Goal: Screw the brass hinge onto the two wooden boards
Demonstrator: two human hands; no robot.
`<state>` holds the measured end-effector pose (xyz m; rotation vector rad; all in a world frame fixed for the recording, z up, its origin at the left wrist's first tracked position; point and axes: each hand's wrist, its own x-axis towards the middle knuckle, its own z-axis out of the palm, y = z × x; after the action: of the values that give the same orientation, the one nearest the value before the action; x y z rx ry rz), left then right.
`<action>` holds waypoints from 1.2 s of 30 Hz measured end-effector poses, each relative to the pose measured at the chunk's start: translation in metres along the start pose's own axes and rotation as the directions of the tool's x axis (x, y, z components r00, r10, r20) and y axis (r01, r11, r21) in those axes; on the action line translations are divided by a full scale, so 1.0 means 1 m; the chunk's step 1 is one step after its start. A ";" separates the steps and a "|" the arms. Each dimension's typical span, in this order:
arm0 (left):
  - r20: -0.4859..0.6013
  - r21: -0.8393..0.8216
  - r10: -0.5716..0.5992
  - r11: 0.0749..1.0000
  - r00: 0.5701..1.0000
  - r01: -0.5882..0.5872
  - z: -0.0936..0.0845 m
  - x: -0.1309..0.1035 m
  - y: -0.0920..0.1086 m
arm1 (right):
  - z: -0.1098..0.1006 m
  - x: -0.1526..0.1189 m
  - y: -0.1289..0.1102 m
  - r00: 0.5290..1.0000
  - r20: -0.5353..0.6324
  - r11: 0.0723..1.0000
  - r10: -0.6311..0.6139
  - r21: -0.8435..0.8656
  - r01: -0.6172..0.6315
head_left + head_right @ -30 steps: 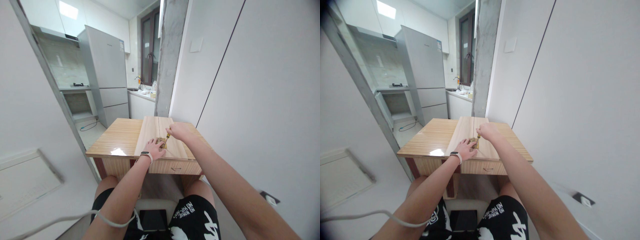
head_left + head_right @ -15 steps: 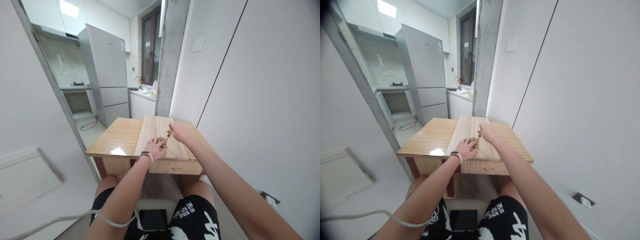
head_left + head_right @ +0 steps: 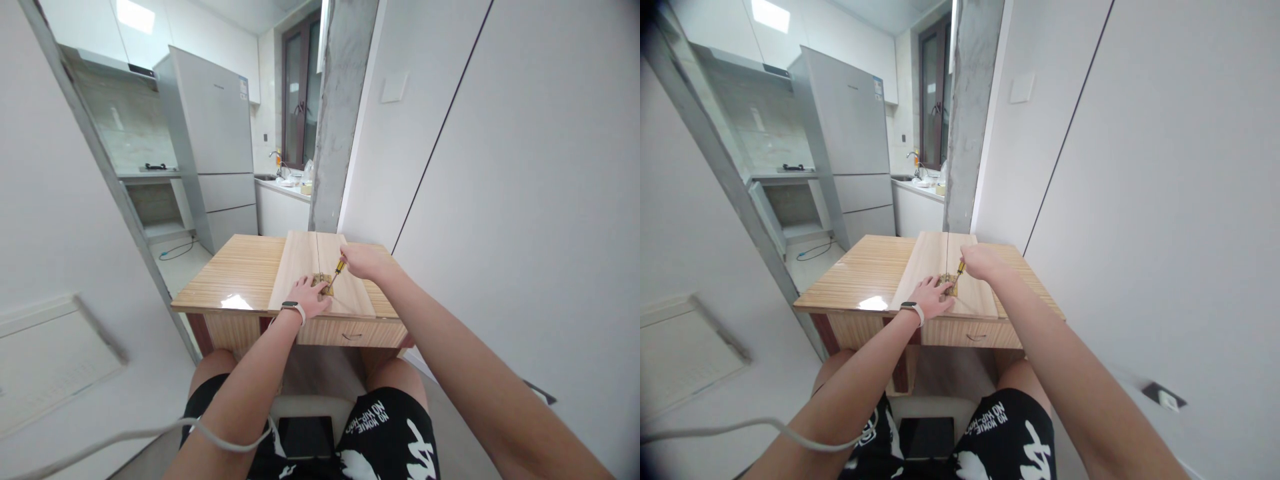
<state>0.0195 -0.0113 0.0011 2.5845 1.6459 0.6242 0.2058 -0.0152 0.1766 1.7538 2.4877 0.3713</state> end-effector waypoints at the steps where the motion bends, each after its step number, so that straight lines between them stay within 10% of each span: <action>1: -0.001 -0.001 0.001 1.000 1.000 -0.001 0.000 0.000 0.000 | -0.001 0.000 -0.002 1.000 -0.002 1.000 0.001 -0.003 -0.001; 17: 0.000 -0.013 0.003 1.000 1.000 -0.003 -0.001 0.001 0.001 | -0.005 0.000 -0.022 0.992 -0.061 0.993 0.113 0.049 -0.110; 36: 0.018 -0.003 -0.002 1.000 1.000 0.002 0.000 0.001 0.000 | -0.010 -0.002 -0.009 0.995 0.008 0.995 -0.103 0.017 0.103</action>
<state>0.0203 -0.0108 0.0010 2.5782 1.6409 0.6017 0.1961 -0.0219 0.1842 1.6205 2.5690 0.3358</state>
